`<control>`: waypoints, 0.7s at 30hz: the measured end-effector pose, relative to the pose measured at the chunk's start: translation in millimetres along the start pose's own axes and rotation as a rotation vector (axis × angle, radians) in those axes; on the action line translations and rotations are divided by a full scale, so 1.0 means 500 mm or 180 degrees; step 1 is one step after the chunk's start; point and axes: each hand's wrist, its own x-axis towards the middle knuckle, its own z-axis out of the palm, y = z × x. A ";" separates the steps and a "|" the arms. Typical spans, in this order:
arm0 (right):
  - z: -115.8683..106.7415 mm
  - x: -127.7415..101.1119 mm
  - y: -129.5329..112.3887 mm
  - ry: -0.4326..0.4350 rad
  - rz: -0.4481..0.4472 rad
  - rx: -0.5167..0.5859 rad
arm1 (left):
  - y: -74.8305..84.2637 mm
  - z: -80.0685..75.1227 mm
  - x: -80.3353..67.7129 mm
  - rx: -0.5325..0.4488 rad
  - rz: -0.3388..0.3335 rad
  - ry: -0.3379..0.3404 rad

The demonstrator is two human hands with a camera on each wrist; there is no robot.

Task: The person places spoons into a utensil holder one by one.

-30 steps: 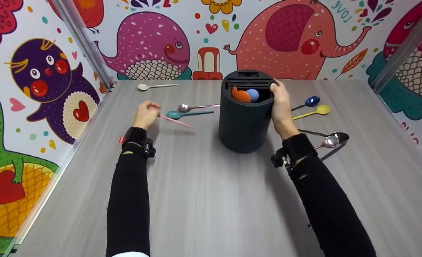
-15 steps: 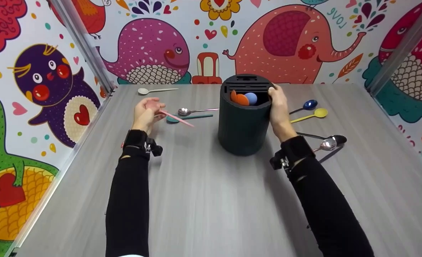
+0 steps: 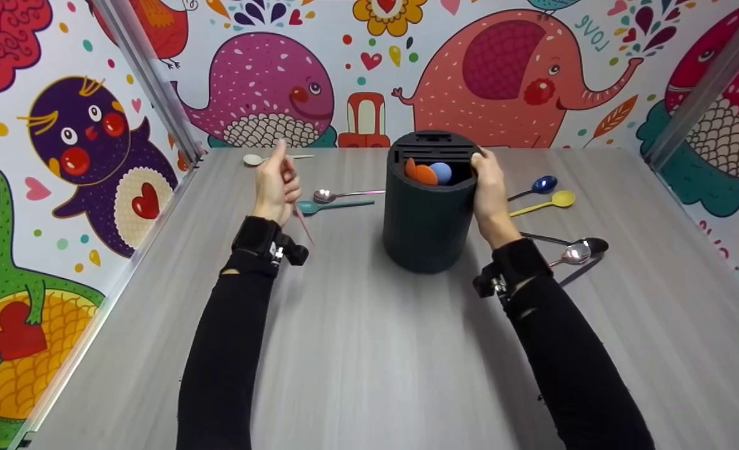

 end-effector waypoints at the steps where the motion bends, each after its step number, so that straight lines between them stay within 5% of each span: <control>1: 0.000 0.000 0.000 0.0002 0.0005 0.0002 | 0.001 0.010 -0.003 0.0013 -0.0030 -0.0111; 6: 0.002 -0.001 0.000 0.0019 0.0019 -0.0016 | 0.005 0.059 -0.022 0.0101 -0.0091 -0.0562; 21: -0.002 -0.001 -0.004 -0.0017 0.0077 -0.0141 | 0.050 0.178 -0.078 0.0049 0.0509 -0.0972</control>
